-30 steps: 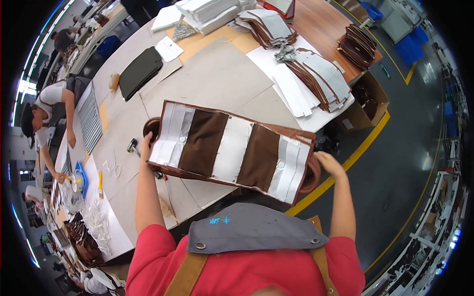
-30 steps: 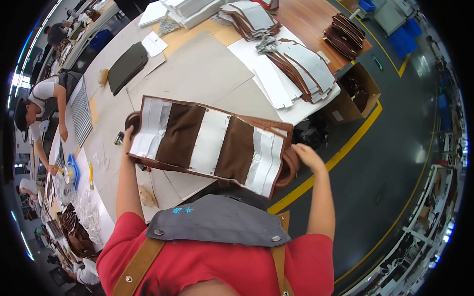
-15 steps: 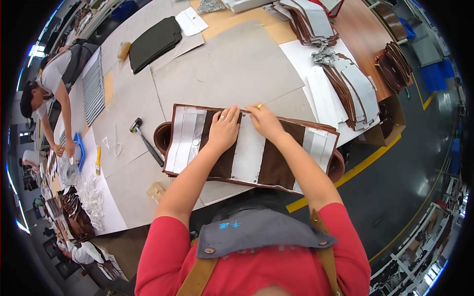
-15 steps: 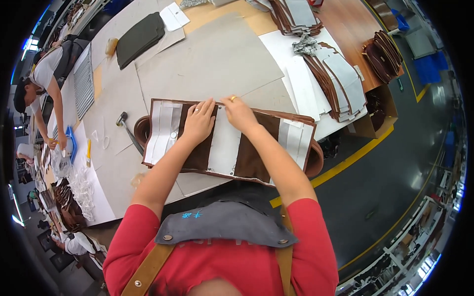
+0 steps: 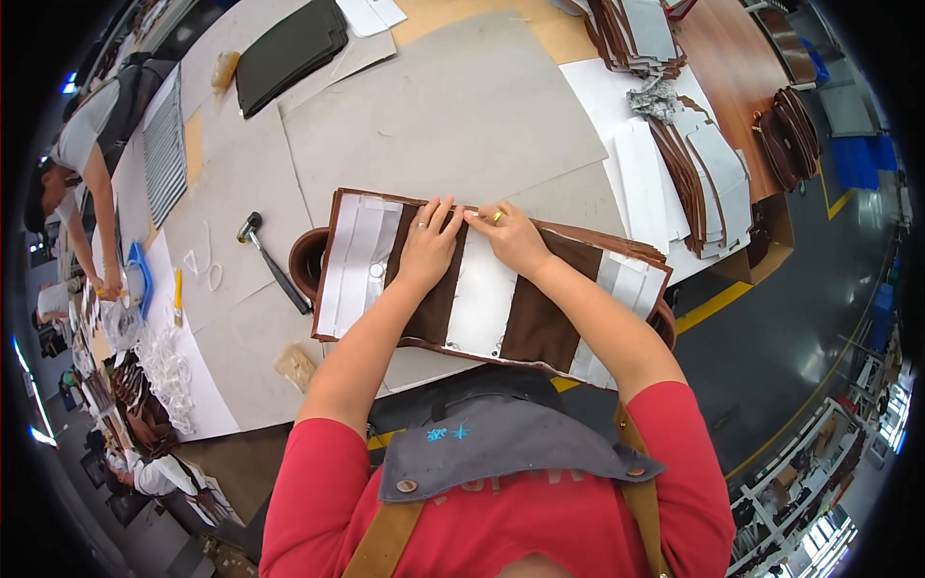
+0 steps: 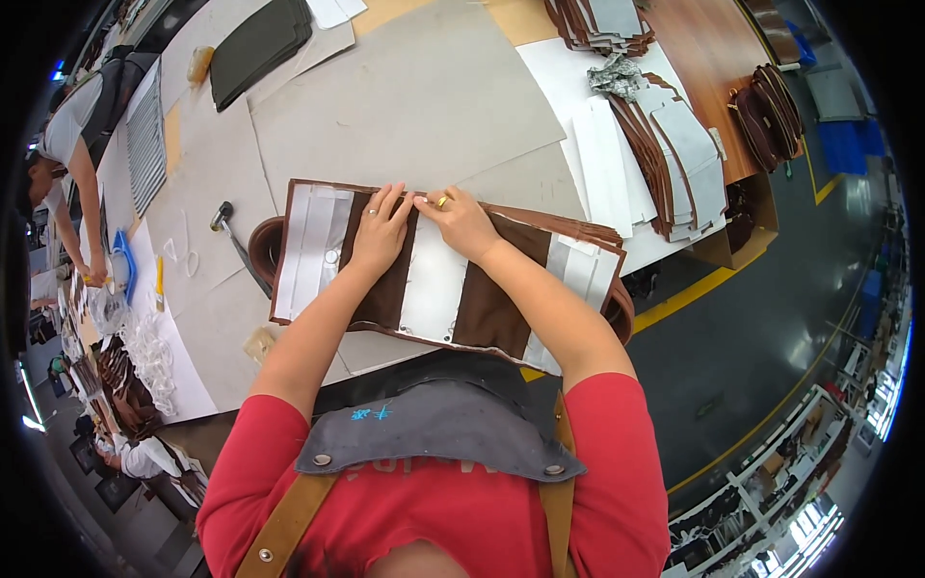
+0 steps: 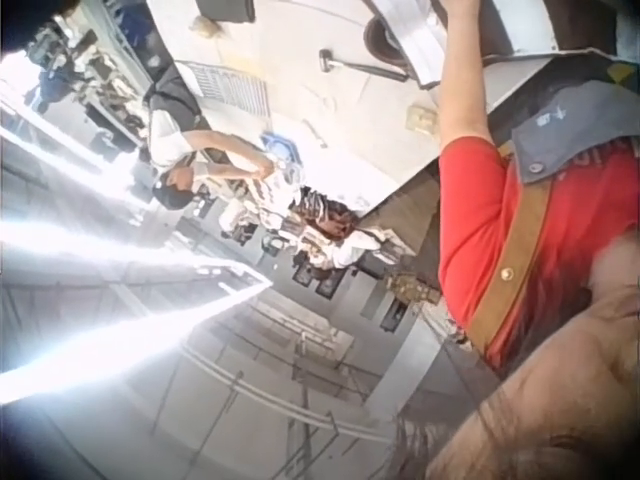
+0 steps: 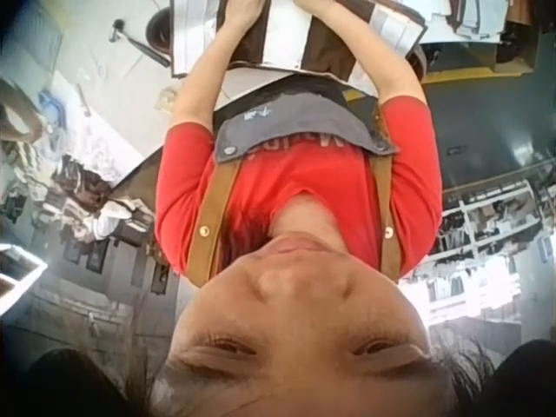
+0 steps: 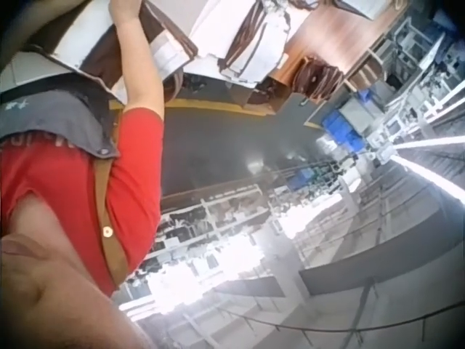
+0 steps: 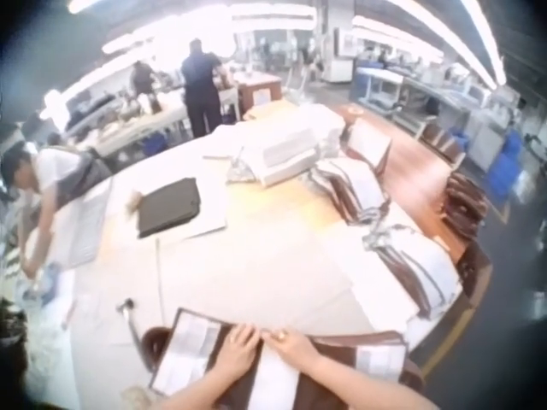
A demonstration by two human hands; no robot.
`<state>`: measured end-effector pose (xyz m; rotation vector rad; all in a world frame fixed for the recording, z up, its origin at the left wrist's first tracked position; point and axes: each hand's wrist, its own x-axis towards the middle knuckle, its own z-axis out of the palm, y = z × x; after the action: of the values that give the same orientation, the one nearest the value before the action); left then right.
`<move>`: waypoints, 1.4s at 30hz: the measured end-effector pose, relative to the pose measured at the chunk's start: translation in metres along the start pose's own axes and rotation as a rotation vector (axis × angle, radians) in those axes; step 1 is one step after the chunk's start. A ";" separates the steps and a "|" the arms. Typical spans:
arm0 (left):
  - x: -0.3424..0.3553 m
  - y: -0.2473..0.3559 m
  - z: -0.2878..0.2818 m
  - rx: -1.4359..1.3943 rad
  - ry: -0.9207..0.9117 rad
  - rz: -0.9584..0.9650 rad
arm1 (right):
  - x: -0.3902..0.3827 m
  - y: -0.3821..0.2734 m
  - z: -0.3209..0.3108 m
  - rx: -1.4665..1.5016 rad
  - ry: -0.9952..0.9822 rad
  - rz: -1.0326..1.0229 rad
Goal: The recorder is applying glue to leather panels and assembling components of a leather bag.
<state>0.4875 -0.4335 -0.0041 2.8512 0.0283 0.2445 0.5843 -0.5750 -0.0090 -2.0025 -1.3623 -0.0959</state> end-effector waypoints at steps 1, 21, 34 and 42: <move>0.000 -0.001 0.000 -0.001 -0.004 -0.005 | 0.000 0.000 -0.001 0.004 -0.004 0.001; -0.213 0.037 -0.061 -0.429 -0.586 0.045 | -0.211 -0.165 -0.072 0.222 -0.344 0.627; -0.224 0.026 -0.051 -0.521 -0.695 -0.156 | -0.252 -0.176 -0.034 0.151 -0.371 0.905; -0.181 0.036 -0.068 -0.482 -0.537 -0.110 | -0.225 -0.172 -0.020 0.173 -0.025 0.838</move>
<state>0.2970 -0.4571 0.0406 2.3362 0.0153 -0.4748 0.3466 -0.7300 -0.0033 -2.2546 -0.4359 0.4122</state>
